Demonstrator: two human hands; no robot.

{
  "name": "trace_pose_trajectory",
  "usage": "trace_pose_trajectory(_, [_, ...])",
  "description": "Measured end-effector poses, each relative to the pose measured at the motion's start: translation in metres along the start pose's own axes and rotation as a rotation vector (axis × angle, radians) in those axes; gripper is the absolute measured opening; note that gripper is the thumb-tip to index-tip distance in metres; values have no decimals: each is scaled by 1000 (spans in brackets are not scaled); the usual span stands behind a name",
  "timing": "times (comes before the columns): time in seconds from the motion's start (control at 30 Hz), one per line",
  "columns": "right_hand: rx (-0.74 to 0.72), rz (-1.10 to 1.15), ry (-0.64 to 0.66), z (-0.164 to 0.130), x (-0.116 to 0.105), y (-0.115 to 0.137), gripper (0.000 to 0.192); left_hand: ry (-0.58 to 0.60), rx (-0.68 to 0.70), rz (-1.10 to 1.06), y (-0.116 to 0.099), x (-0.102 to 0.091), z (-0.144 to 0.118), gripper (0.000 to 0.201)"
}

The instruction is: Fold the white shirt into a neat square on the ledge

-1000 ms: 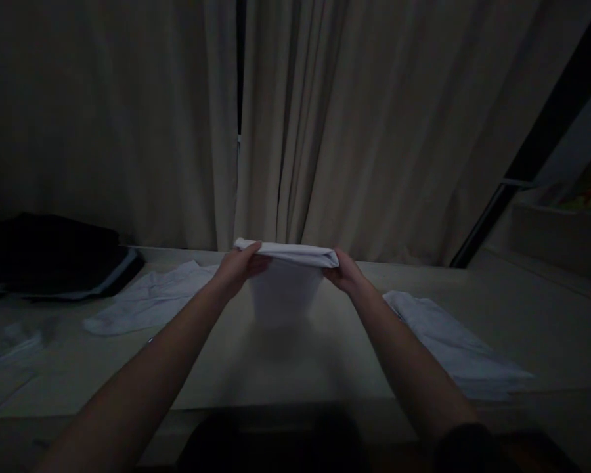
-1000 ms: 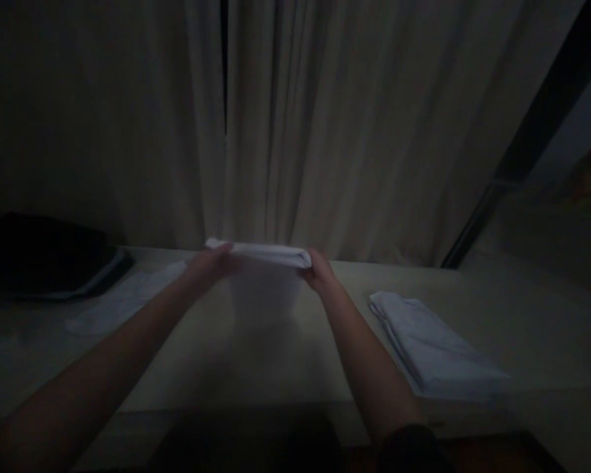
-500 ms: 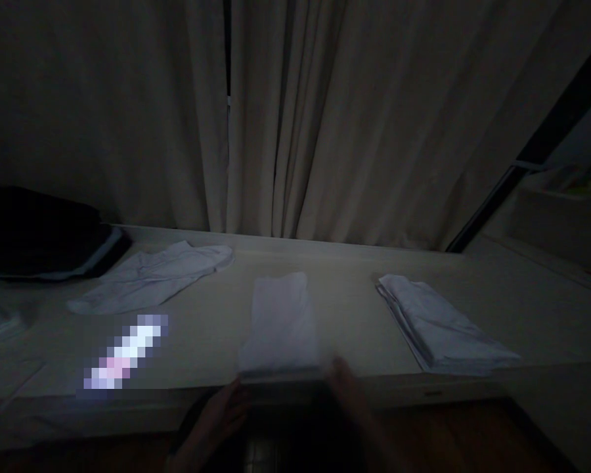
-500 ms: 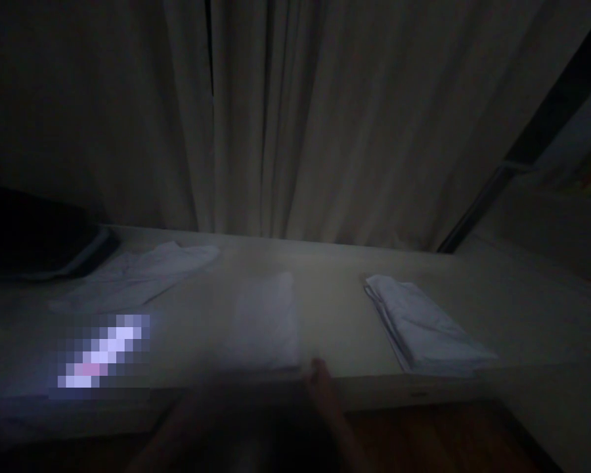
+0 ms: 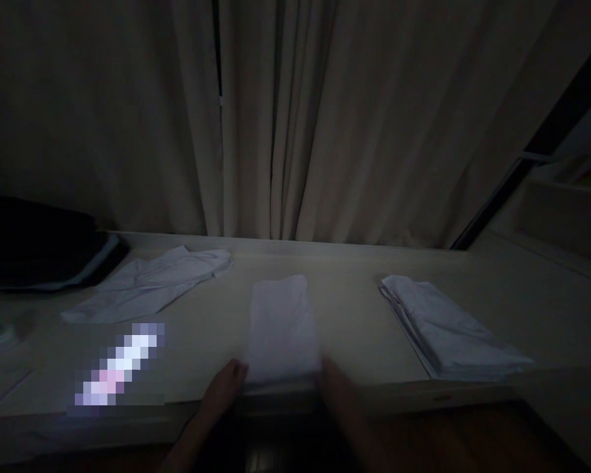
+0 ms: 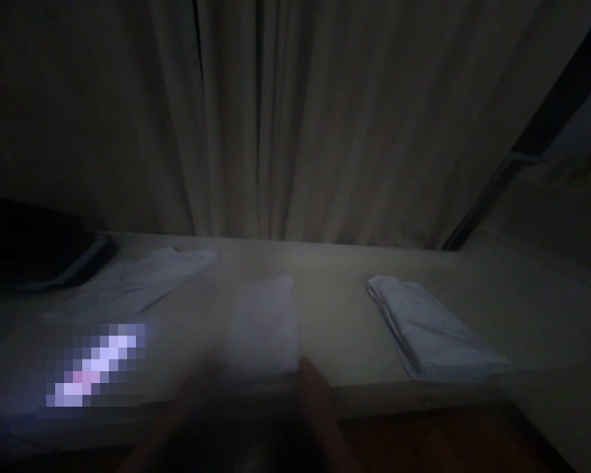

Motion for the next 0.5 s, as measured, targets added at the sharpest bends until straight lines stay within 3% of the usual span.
trace_pose_trajectory(0.13, [82, 63, -46, -16, -8, -15, 45, 49, -18, 30, 18, 10, -7, 16])
trace_pose_trajectory(0.23, [156, 82, -66, -34, -10, -38, 45, 27, -40, 70, 20, 5, -1, 21])
trace_pose_trajectory(0.4, [216, 231, -36, -57, 7, -64, 44, -14, 122, 118, -42, -3, 58, 30])
trace_pose_trajectory(0.5, [223, 261, -65, -63, 24, -71, 50, -35, 139, 144, -77, 8, 106, 32])
Point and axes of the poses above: each hand's wrist, its own z-axis towards the middle knuckle, its own x-axis out of the palm, y = z × x, the point moved 9 cm from there along z, towards the middle knuckle, and after that the axes turned 3 degrees about -x, right-handed, at the moved point
